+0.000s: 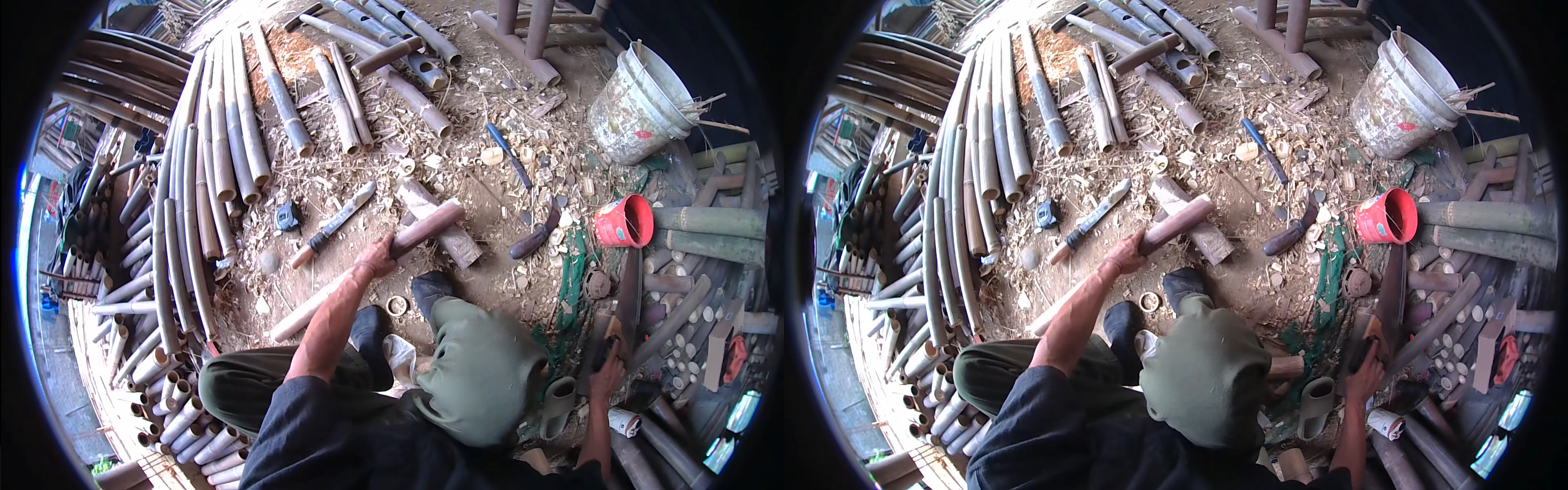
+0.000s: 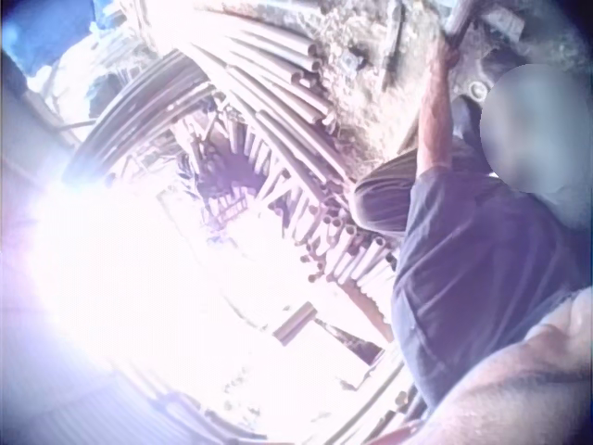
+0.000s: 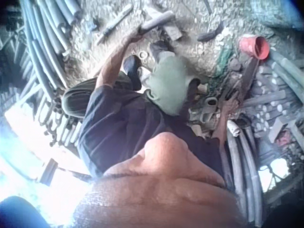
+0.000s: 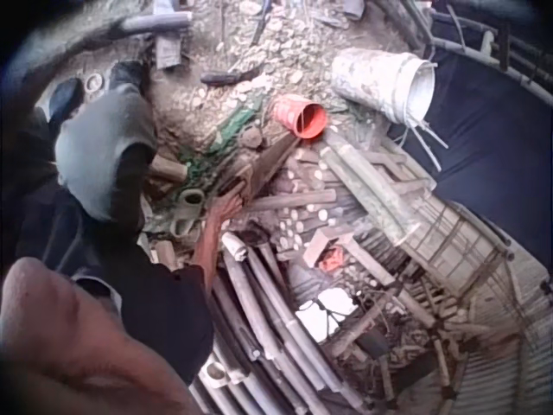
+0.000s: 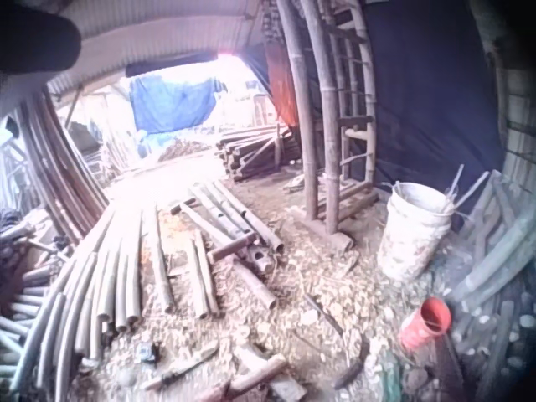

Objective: The person sits on the ground and uses a knife and a wooden mallet to split bamboo poles. They first split a short segment, then use a chisel and mallet to split a longer pole lengthwise, and finally smooth the split edges with a knife.

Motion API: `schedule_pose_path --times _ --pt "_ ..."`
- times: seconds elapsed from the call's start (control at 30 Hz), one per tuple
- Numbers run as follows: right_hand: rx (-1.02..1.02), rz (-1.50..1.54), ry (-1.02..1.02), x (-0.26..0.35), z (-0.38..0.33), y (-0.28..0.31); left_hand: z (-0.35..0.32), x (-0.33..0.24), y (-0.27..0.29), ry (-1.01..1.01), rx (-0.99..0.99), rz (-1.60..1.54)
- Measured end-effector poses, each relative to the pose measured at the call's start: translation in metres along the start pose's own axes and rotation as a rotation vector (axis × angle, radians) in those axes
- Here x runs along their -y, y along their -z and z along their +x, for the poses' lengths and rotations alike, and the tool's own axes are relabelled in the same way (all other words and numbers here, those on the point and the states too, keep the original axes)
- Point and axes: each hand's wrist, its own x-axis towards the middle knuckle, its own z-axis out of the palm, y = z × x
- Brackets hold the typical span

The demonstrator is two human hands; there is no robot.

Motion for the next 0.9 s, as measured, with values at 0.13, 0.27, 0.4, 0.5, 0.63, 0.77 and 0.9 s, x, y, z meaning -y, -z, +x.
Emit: schedule_pose_path --times 0.13,0.27,0.4,0.5,0.63,0.77,0.9 --pt "-0.198 0.276 -0.034 -0.027 -0.016 0.073 0.017 0.004 -0.009 0.033 -0.009 0.104" --pt "-0.589 0.626 -0.282 -0.017 -0.028 0.105 0.015 -0.05 -0.015 0.017 -0.249 0.072" --pt "-0.644 1.214 0.049 0.039 -0.014 0.163 0.025 -0.088 -0.005 0.058 -0.306 0.085" --pt "-0.523 1.465 0.018 0.117 0.022 0.189 0.034 -0.084 -0.008 0.133 -0.277 0.087" --pt "-0.104 1.881 0.12 0.134 0.055 0.166 0.032 -0.085 -0.021 0.115 -0.354 0.09" --pt "-0.075 1.662 -0.013 0.198 0.066 0.174 0.025 -0.089 -0.016 0.104 -0.3 0.031" --pt "0.143 1.7 -0.003 0.205 0.076 0.149 0.031 -0.084 -0.018 0.072 -0.318 0.025"
